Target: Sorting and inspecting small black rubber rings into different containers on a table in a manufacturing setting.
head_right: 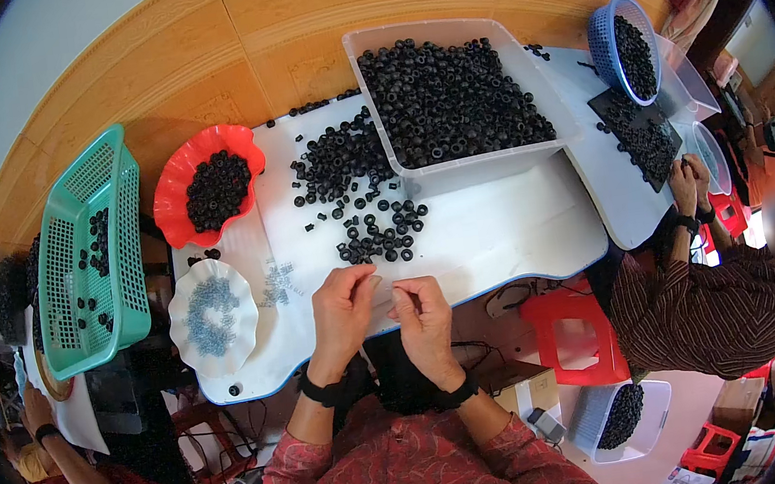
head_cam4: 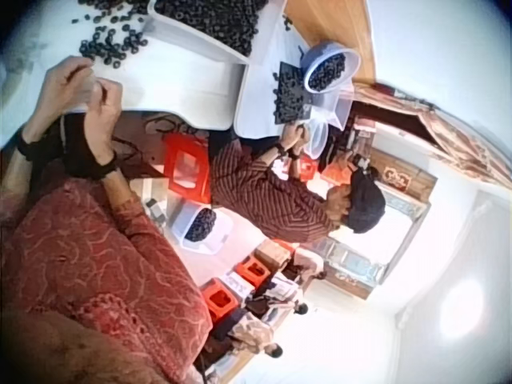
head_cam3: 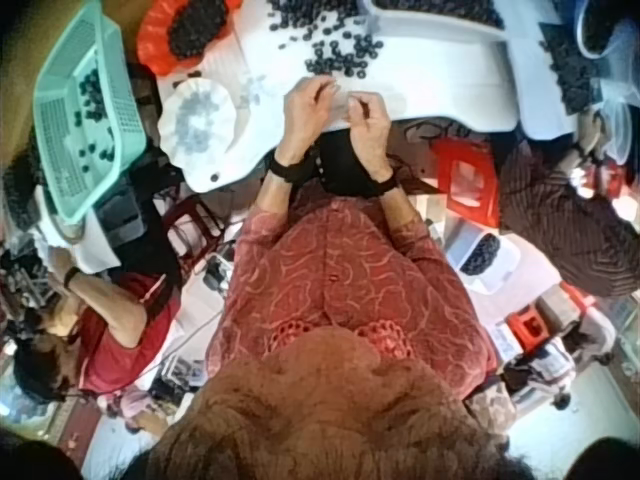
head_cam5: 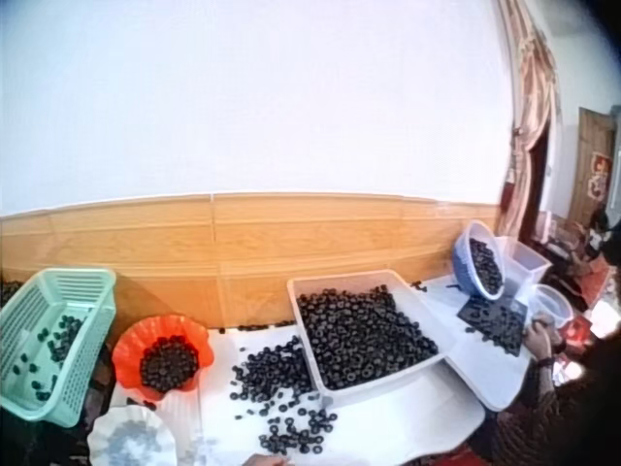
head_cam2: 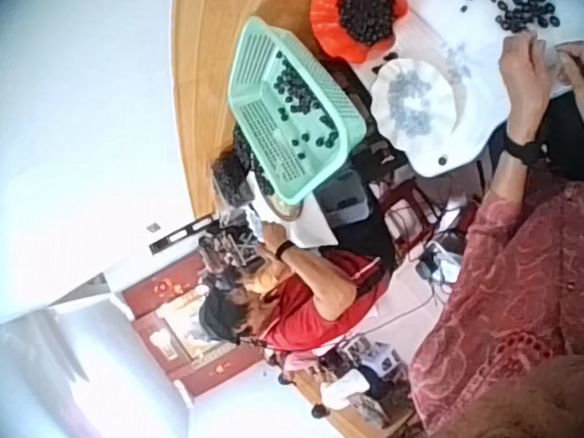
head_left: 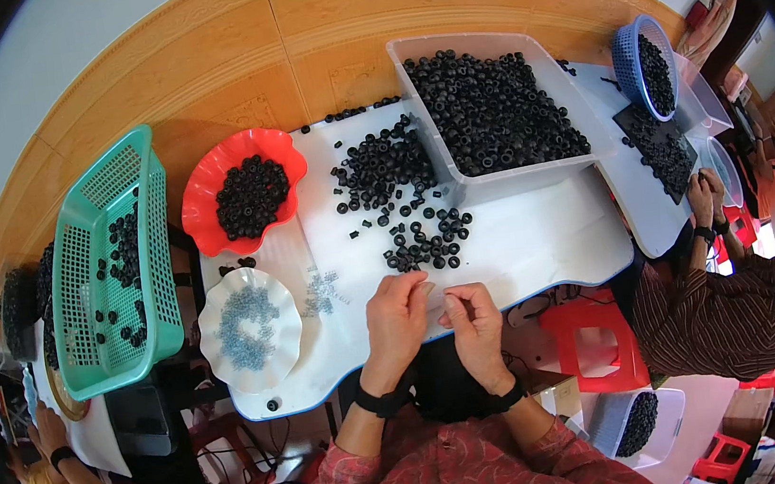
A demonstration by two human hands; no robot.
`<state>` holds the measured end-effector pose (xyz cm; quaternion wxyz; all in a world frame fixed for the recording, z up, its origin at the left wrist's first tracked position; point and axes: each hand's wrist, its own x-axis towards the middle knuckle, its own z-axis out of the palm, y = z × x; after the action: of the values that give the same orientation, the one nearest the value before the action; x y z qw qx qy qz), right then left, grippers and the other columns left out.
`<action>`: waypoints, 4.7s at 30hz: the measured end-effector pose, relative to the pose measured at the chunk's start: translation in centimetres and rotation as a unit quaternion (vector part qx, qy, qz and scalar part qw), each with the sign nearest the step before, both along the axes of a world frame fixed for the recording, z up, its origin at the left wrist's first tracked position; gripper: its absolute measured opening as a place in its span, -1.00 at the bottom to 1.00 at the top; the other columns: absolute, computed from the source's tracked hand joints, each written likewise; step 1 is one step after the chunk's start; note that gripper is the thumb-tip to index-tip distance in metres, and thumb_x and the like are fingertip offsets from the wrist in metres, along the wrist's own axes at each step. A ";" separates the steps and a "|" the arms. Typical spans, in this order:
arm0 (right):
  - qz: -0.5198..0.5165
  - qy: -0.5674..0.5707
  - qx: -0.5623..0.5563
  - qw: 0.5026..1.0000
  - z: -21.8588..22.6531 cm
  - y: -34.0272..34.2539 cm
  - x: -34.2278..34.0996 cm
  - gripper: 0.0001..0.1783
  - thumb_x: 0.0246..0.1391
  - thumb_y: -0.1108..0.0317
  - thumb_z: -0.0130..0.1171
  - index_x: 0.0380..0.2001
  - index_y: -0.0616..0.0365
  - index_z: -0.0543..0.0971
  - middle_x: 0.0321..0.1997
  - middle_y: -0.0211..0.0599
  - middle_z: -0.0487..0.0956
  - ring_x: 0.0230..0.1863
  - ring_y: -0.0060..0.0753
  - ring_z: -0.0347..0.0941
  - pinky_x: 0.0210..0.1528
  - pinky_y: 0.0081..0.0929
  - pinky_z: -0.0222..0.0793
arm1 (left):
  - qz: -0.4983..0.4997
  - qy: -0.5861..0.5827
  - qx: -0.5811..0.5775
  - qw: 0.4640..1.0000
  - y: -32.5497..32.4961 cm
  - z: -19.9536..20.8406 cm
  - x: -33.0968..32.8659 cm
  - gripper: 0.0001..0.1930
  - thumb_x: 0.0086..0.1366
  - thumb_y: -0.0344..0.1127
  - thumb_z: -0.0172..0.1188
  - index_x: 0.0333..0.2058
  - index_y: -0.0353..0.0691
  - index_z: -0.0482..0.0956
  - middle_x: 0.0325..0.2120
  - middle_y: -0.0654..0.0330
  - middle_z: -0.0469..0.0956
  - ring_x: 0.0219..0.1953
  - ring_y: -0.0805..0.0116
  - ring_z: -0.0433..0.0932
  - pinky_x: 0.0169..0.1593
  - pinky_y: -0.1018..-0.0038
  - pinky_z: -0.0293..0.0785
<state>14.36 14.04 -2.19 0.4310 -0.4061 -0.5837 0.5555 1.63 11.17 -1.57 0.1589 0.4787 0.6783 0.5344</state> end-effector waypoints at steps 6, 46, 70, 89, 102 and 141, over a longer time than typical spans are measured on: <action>-0.041 0.006 -0.040 0.998 -0.7 0.8 1.0 -0.90 0.27 0.41 0.06 -0.21 0.19 0.49 -0.50 -0.45 0.50 -0.50 -0.68 0.41 -0.45 -0.69 0.37 | -0.032 0.150 -0.063 0.986 2.7 1.1 1.1 -0.75 0.16 -0.42 0.19 -0.15 -0.15 0.57 -0.40 0.09 0.44 -0.37 0.06 0.53 -0.38 0.22 0.48; 0.107 0.054 -0.073 0.990 4.6 -2.6 -0.6 -0.88 0.20 0.51 0.15 -0.20 0.25 0.55 -0.28 -0.41 0.55 -0.40 -0.65 0.49 -0.38 -0.71 0.42 | -0.126 -0.701 0.199 0.674 -7.9 -0.5 -0.3 -0.75 0.35 -0.51 0.06 -0.01 -0.32 0.50 -0.07 -0.02 0.51 -0.14 0.28 0.58 -0.02 0.35 0.59; 0.157 0.057 -0.027 0.986 4.6 -3.9 -1.8 -0.87 0.13 0.61 0.17 -0.23 0.26 0.58 -0.17 -0.36 0.47 -0.27 -0.62 0.47 -0.21 -0.70 0.42 | -0.099 -0.696 0.180 0.688 -8.8 -0.6 -0.4 -0.77 0.32 -0.51 0.12 -0.06 -0.30 0.53 -0.11 0.11 0.55 -0.08 0.33 0.55 0.04 0.37 0.51; 0.209 0.023 -0.049 0.976 4.2 -3.4 -1.7 -0.90 0.11 0.59 0.20 -0.28 0.33 0.54 -0.30 -0.32 0.56 -0.29 -0.54 0.58 -0.22 -0.62 0.51 | -0.094 -0.604 0.127 0.781 -9.9 -1.0 -1.1 -0.78 0.30 -0.52 0.15 -0.09 -0.39 0.57 -0.20 0.11 0.59 -0.20 0.39 0.57 -0.07 0.49 0.54; 0.223 0.019 -0.213 0.951 4.7 -3.2 -2.0 -0.90 0.18 0.49 0.16 -0.24 0.28 0.55 -0.36 -0.37 0.63 -0.36 -0.68 0.51 -0.32 -0.73 0.41 | -0.115 -0.692 0.135 0.700 -10.0 -2.0 -1.3 -0.73 0.35 -0.50 0.08 0.00 -0.42 0.50 -0.26 0.07 0.60 -0.29 0.36 0.59 -0.12 0.47 0.55; 0.017 -0.322 0.351 0.879 0.6 3.9 -5.1 -0.86 0.04 0.54 0.15 -0.29 0.16 0.50 -0.26 -0.20 0.46 -0.39 -0.03 0.50 -0.41 -0.21 0.44 | -0.099 -0.707 0.160 0.682 -10.0 -1.8 -2.1 -0.73 0.36 -0.47 0.07 0.00 -0.40 0.50 -0.20 0.06 0.56 -0.25 0.39 0.56 -0.14 0.47 0.55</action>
<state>9.30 17.98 -1.61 0.3244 -0.3751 -0.8534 0.1603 -0.51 1.16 -3.39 0.5646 0.0410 0.2172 0.7952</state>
